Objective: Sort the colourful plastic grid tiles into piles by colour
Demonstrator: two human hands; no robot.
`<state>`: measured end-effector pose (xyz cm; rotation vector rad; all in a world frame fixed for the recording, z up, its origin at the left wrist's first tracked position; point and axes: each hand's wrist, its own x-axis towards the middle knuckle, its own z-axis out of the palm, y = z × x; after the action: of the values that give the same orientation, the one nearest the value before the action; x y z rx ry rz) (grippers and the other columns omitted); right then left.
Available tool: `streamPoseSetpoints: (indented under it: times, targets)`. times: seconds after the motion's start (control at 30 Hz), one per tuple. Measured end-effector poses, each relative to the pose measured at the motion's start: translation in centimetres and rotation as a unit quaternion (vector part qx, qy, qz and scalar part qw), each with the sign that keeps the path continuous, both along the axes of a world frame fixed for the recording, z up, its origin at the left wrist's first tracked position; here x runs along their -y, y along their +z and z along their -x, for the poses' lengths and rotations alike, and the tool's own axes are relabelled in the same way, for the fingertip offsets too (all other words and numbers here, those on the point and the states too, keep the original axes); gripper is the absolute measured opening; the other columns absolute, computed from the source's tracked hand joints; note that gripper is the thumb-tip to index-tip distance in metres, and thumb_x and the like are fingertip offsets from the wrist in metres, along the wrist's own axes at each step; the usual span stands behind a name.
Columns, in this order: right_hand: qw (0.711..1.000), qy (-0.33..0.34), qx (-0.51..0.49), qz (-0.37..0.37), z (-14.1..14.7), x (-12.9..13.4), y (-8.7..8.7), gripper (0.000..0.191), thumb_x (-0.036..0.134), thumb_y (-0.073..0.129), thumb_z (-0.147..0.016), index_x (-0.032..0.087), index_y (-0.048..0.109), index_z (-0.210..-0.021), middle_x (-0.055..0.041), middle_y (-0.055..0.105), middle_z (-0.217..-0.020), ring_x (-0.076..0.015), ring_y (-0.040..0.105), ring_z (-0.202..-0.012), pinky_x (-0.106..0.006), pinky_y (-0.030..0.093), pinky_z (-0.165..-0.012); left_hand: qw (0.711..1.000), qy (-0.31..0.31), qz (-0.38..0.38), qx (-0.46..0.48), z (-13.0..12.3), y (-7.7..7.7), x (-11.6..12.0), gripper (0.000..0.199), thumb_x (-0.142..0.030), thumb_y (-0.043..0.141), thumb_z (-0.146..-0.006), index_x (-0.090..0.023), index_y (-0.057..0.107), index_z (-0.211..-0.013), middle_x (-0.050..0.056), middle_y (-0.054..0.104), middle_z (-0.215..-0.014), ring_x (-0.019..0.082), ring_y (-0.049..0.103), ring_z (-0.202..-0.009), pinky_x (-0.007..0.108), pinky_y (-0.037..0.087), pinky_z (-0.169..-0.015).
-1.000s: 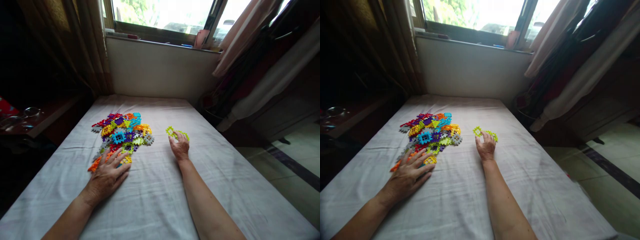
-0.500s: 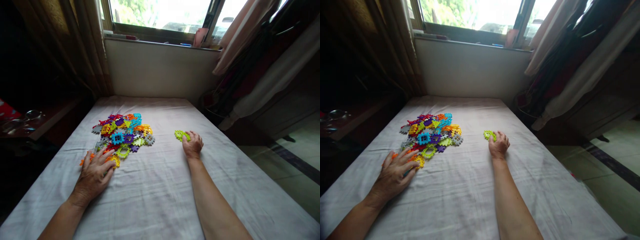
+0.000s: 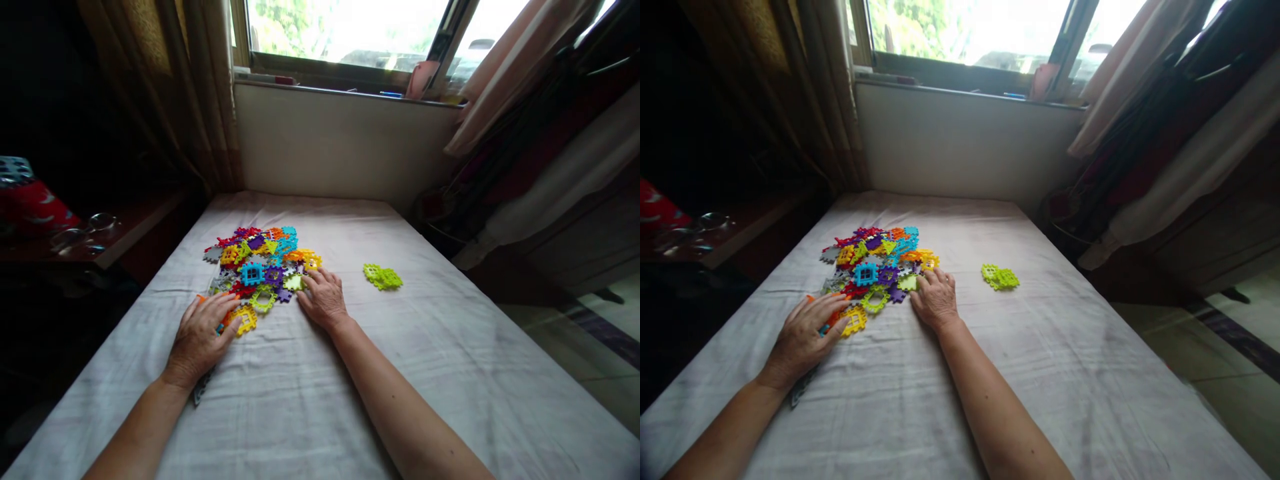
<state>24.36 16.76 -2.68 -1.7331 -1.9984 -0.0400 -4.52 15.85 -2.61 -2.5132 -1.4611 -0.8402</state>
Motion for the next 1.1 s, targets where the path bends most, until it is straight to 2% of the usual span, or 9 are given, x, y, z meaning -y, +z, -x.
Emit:
streamPoseSetpoints:
  times: [0.1,0.23,0.33,0.43,0.57,0.63,0.73,0.9,1.1]
  targets:
    - [0.999,-0.041,-0.023,-0.018,-0.7,0.0,-0.5,0.035,0.036,0.064,-0.090,0.023,0.069,-0.122,-0.0132,0.067,-0.130,-0.0348,0.049,-0.131,-0.056,0.031,-0.108,1.000,0.006,0.006,0.007,0.0,-0.1,0.0,0.041,-0.050,0.045,-0.095,-0.025,0.069,-0.117,0.008,0.073,-0.123,0.028,0.065,-0.118,0.052,0.037,-0.114]
    - [1.000,-0.009,-0.002,-0.013,-0.4,-0.1,-0.5,0.037,0.036,0.068,-0.087,0.026,0.069,-0.123,-0.0122,0.059,-0.143,-0.0344,0.043,-0.138,-0.056,0.029,-0.111,1.000,0.015,0.013,0.013,-0.1,-0.1,0.0,0.040,-0.050,0.046,-0.094,-0.026,0.070,-0.116,0.008,0.073,-0.124,0.028,0.064,-0.119,0.051,0.038,-0.114]
    - [1.000,0.012,0.013,-0.003,0.2,-0.1,-0.3,0.023,0.034,0.067,-0.089,0.028,0.074,-0.110,-0.0092,0.059,-0.144,-0.0334,0.042,-0.140,-0.056,0.030,-0.112,1.000,0.013,0.016,0.010,0.0,-0.1,-0.1,0.040,-0.050,0.046,-0.093,-0.026,0.070,-0.116,0.007,0.072,-0.125,0.028,0.064,-0.120,0.050,0.039,-0.113]
    - [0.998,0.061,0.009,-0.030,0.4,0.3,-0.2,0.012,0.031,0.065,-0.091,0.028,0.075,-0.097,-0.0056,0.067,-0.133,-0.0286,0.048,-0.135,-0.050,0.034,-0.110,1.000,0.014,0.016,0.007,0.1,-0.1,-0.1,0.040,-0.050,0.046,-0.093,-0.027,0.070,-0.116,0.007,0.072,-0.125,0.028,0.064,-0.120,0.050,0.041,-0.111]
    - [0.990,0.093,-0.031,-0.107,-0.5,0.9,-0.1,0.016,0.029,0.059,-0.095,0.027,0.075,-0.097,-0.0044,0.074,-0.120,-0.0231,0.058,-0.121,-0.040,0.041,-0.104,1.000,0.005,0.011,0.005,0.2,-0.2,-0.2,0.041,-0.051,0.045,-0.093,-0.027,0.070,-0.116,0.008,0.072,-0.124,0.028,0.064,-0.119,0.049,0.042,-0.111]
    - [0.986,0.052,-0.067,-0.144,-1.8,0.8,0.1,0.022,0.030,0.054,-0.097,0.025,0.075,-0.098,-0.0063,0.075,-0.115,-0.0220,0.062,-0.112,-0.037,0.044,-0.099,1.000,-0.002,0.009,0.004,0.3,-0.2,-0.2,0.042,-0.051,0.045,-0.094,-0.027,0.070,-0.117,0.008,0.072,-0.125,0.028,0.064,-0.120,0.049,0.042,-0.111]
    - [0.976,-0.067,-0.112,-0.175,-5.2,0.1,0.1,0.029,0.031,0.047,-0.098,0.022,0.075,-0.098,-0.0095,0.075,-0.103,-0.0228,0.065,-0.097,-0.037,0.046,-0.093,1.000,-0.006,0.006,0.002,0.4,-0.2,-0.2,0.042,-0.050,0.044,-0.094,-0.026,0.069,-0.117,0.008,0.072,-0.124,0.028,0.064,-0.119,0.048,0.042,-0.111]
    - [0.940,-0.275,-0.149,-0.138,-11.6,-0.1,-0.8,0.031,0.029,0.047,-0.093,0.018,0.075,-0.102,-0.0105,0.074,-0.089,-0.0238,0.064,-0.085,-0.035,0.046,-0.082,1.000,-0.014,0.004,-0.005,0.5,-0.2,-0.3,0.043,-0.050,0.045,-0.094,-0.025,0.069,-0.118,0.009,0.072,-0.124,0.028,0.064,-0.119,0.047,0.043,-0.109]
    - [0.915,-0.365,-0.099,-0.142,-13.5,0.6,-1.3,0.027,0.029,0.052,-0.089,0.021,0.077,-0.098,-0.0110,0.071,-0.100,-0.0265,0.060,-0.095,-0.039,0.043,-0.086,1.000,-0.022,-0.003,-0.005,0.6,-0.4,-0.4,0.043,-0.049,0.045,-0.094,-0.023,0.069,-0.119,0.010,0.072,-0.125,0.030,0.063,-0.120,0.049,0.043,-0.109]
